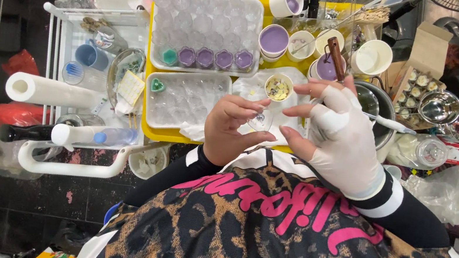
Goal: Preparing scented wax components and mixing fragrance oil into a wax pot.
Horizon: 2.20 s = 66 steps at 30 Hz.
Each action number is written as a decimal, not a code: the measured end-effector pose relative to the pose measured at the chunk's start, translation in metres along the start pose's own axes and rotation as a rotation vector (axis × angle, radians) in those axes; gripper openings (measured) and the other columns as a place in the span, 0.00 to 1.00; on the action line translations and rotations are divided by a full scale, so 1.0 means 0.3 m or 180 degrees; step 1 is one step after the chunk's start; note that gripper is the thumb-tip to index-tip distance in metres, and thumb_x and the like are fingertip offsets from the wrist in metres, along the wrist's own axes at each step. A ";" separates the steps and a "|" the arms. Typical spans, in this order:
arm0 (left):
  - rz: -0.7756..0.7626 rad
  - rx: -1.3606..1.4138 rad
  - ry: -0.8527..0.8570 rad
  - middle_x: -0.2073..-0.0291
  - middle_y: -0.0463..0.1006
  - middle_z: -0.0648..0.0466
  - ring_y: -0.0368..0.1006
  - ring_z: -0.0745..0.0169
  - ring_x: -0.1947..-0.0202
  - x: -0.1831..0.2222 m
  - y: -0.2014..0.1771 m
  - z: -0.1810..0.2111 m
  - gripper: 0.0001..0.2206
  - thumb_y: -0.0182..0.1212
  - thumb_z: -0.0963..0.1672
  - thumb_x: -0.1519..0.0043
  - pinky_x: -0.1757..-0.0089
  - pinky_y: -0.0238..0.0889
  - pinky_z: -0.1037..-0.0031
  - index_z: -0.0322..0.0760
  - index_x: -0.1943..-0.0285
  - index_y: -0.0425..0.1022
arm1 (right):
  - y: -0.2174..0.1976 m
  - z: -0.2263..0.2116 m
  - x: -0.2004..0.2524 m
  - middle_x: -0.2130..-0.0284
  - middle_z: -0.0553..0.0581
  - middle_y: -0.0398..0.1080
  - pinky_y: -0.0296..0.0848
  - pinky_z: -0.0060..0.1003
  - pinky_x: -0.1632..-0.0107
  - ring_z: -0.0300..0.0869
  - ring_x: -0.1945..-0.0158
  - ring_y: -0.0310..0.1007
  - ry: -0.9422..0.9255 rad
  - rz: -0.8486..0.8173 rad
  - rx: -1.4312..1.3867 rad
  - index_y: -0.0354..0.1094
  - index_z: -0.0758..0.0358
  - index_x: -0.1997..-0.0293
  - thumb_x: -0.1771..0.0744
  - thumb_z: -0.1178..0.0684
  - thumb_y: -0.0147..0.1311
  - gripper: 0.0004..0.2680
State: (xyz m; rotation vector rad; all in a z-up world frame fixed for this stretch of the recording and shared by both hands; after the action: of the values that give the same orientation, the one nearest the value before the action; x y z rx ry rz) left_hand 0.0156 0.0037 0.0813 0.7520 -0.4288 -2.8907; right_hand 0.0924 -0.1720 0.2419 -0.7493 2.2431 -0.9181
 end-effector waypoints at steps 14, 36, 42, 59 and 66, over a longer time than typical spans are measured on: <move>0.0556 -0.1988 -0.0567 0.45 0.77 0.48 0.74 0.63 0.52 0.070 -0.200 0.008 0.26 0.78 0.40 0.45 0.50 0.71 0.73 0.31 0.38 0.73 | 0.111 0.093 0.012 0.46 0.58 0.71 0.66 0.50 0.33 0.55 0.40 0.70 -0.0379 0.0043 -0.0217 0.74 0.57 0.51 0.36 0.57 0.65 0.11; 0.0338 -0.4724 -0.1567 0.47 0.77 0.56 0.69 0.50 0.44 0.124 -0.443 -0.252 0.22 0.69 0.43 0.50 0.49 0.54 0.52 0.47 0.43 0.77 | 0.282 0.211 0.130 0.51 0.55 0.75 0.73 0.38 0.48 0.48 0.49 0.78 0.0428 -0.0953 -0.1049 0.76 0.62 0.54 0.33 0.50 0.58 0.08; 0.0320 -0.4853 -0.1623 0.48 0.79 0.57 0.69 0.52 0.43 0.144 -0.448 -0.290 0.23 0.68 0.43 0.49 0.47 0.50 0.52 0.48 0.42 0.77 | 0.266 0.214 0.151 0.52 0.56 0.76 0.73 0.38 0.50 0.49 0.52 0.78 0.0541 -0.0822 -0.0998 0.75 0.64 0.55 0.33 0.50 0.59 0.09; 0.0415 -0.4793 -0.0955 0.50 0.79 0.58 0.69 0.53 0.44 0.135 -0.398 -0.246 0.14 0.69 0.45 0.43 0.48 0.48 0.54 0.48 0.47 0.80 | 0.303 0.211 0.179 0.68 0.55 0.76 0.72 0.34 0.63 0.43 0.67 0.77 0.1069 -0.0784 -0.0938 0.76 0.64 0.60 0.33 0.51 0.59 0.07; -0.0073 -0.4331 -0.0367 0.57 0.80 0.59 0.71 0.55 0.49 0.015 -0.273 -0.218 0.05 0.68 0.44 0.41 0.50 0.48 0.56 0.48 0.58 0.81 | 0.278 0.183 0.263 0.72 0.53 0.76 0.68 0.28 0.66 0.33 0.70 0.70 0.1591 0.0332 -0.1318 0.76 0.66 0.53 0.32 0.53 0.57 0.08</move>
State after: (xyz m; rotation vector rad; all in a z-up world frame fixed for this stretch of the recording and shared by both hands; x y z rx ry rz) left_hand 0.0401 0.0651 -0.0001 0.2945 1.3806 -2.3784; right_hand 0.0557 -0.1984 0.1229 -0.6130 2.9401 -0.6432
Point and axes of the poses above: each hand's wrist, its own x-axis away from the middle knuckle, its own y-axis out of the palm, z = x × y, the point moved 2 cm from there along -x, towards the middle knuckle
